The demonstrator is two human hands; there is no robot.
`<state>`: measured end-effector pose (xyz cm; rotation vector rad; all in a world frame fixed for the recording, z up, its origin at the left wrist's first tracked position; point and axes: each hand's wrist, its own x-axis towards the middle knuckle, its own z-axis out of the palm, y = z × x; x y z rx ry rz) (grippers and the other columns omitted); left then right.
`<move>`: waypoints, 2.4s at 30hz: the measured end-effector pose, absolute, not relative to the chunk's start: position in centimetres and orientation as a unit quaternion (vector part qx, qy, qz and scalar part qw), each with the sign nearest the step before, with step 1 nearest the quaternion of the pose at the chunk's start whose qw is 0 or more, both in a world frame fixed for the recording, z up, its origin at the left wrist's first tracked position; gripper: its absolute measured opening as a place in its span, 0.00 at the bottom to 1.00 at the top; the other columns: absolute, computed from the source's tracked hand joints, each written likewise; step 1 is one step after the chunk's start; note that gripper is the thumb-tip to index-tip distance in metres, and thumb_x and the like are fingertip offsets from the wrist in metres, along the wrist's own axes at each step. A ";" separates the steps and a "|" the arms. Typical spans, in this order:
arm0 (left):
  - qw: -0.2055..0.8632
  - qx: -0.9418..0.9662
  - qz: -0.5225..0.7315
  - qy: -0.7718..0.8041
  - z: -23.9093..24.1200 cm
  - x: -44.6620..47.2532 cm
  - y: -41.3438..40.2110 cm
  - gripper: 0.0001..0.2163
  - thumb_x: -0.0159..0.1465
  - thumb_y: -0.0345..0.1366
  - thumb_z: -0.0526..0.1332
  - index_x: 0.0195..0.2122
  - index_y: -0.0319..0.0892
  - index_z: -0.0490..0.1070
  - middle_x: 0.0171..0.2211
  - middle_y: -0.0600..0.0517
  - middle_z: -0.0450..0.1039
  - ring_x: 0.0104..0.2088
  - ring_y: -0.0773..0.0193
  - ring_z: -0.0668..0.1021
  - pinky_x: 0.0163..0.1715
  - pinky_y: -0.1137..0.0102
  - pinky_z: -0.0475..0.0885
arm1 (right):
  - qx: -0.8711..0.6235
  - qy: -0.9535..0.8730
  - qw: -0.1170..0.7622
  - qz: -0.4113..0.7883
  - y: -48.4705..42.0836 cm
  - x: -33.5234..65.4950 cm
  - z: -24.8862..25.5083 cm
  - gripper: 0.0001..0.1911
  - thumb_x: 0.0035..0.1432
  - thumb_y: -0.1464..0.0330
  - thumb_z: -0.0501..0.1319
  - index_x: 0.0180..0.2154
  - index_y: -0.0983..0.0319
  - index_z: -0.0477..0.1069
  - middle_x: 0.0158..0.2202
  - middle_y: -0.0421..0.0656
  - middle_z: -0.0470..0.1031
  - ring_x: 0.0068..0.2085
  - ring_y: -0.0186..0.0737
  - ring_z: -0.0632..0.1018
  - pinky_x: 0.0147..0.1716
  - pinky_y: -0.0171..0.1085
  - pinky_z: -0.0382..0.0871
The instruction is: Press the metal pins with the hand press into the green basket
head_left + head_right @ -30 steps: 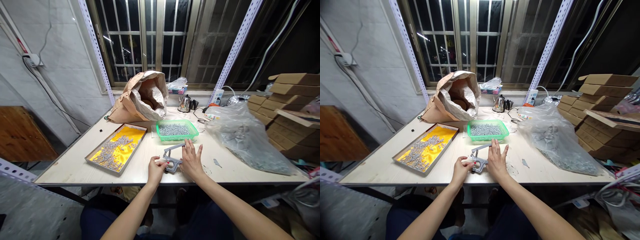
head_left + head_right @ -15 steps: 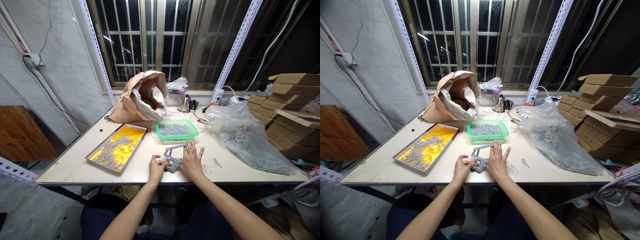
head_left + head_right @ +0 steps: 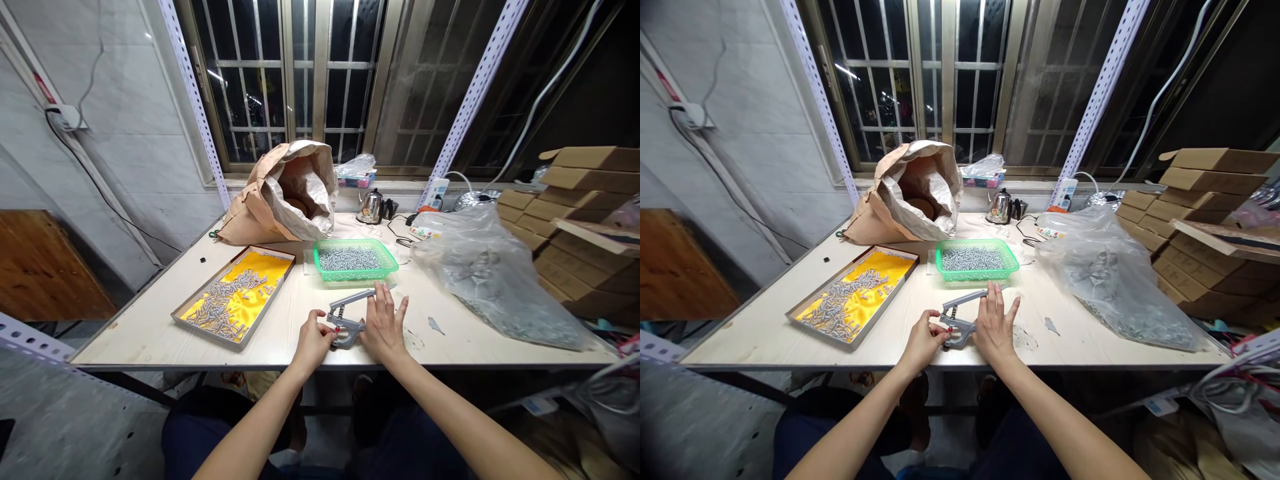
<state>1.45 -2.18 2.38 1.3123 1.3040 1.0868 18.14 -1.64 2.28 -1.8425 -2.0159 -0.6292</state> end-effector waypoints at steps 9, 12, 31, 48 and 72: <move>0.518 0.504 0.471 0.506 0.9 1.3 -2.4 0.21 0.47 0.28 0.66 0.40 0.42 0.60 0.22 0.54 0.75 0.23 0.65 0.74 0.26 0.73 0.66 | -0.638 -0.716 0.188 -0.210 -1.7 18.2 2.4 0.23 0.49 0.72 0.57 0.49 0.70 0.64 0.61 0.58 0.57 0.63 0.53 0.52 0.59 0.63 0.28; 0.530 0.498 0.472 0.498 0.6 1.1 -2.2 0.21 0.47 0.29 0.66 0.40 0.42 0.59 0.23 0.53 0.75 0.23 0.65 0.74 0.27 0.72 0.67 | -0.638 -0.718 0.194 -0.199 -1.7 18.2 2.6 0.22 0.50 0.71 0.57 0.48 0.69 0.65 0.60 0.57 0.58 0.63 0.52 0.53 0.60 0.61 0.28; 0.531 0.417 0.570 0.468 0.7 0.2 -1.9 0.23 0.48 0.35 0.64 0.45 0.40 0.62 0.31 0.53 0.70 0.27 0.69 0.72 0.27 0.75 0.65 | -0.599 -0.777 0.126 -0.149 -0.5 19.5 3.4 0.19 0.54 0.63 0.56 0.45 0.69 0.66 0.40 0.53 0.72 0.44 0.49 0.69 0.42 0.41 0.63; 0.518 0.495 0.436 0.545 1.1 0.4 -1.4 0.07 0.44 0.35 0.66 0.15 0.37 0.73 0.14 0.54 0.66 0.18 0.70 0.66 0.21 0.74 0.58 | -0.578 -0.782 0.176 -0.155 0.4 18.2 3.0 0.17 0.53 0.59 0.57 0.37 0.66 0.69 0.44 0.53 0.70 0.47 0.50 0.67 0.48 0.44 0.57; 0.075 0.601 0.140 0.783 8.0 -16.1 5.9 0.05 0.55 0.31 0.60 0.28 0.37 0.75 0.33 0.42 0.77 0.38 0.54 0.77 0.37 0.67 0.67 | -0.602 -0.741 0.256 -0.152 0.8 20.6 -2.2 0.30 0.47 0.54 0.59 0.45 0.70 0.68 0.51 0.59 0.64 0.55 0.59 0.61 0.58 0.57 0.49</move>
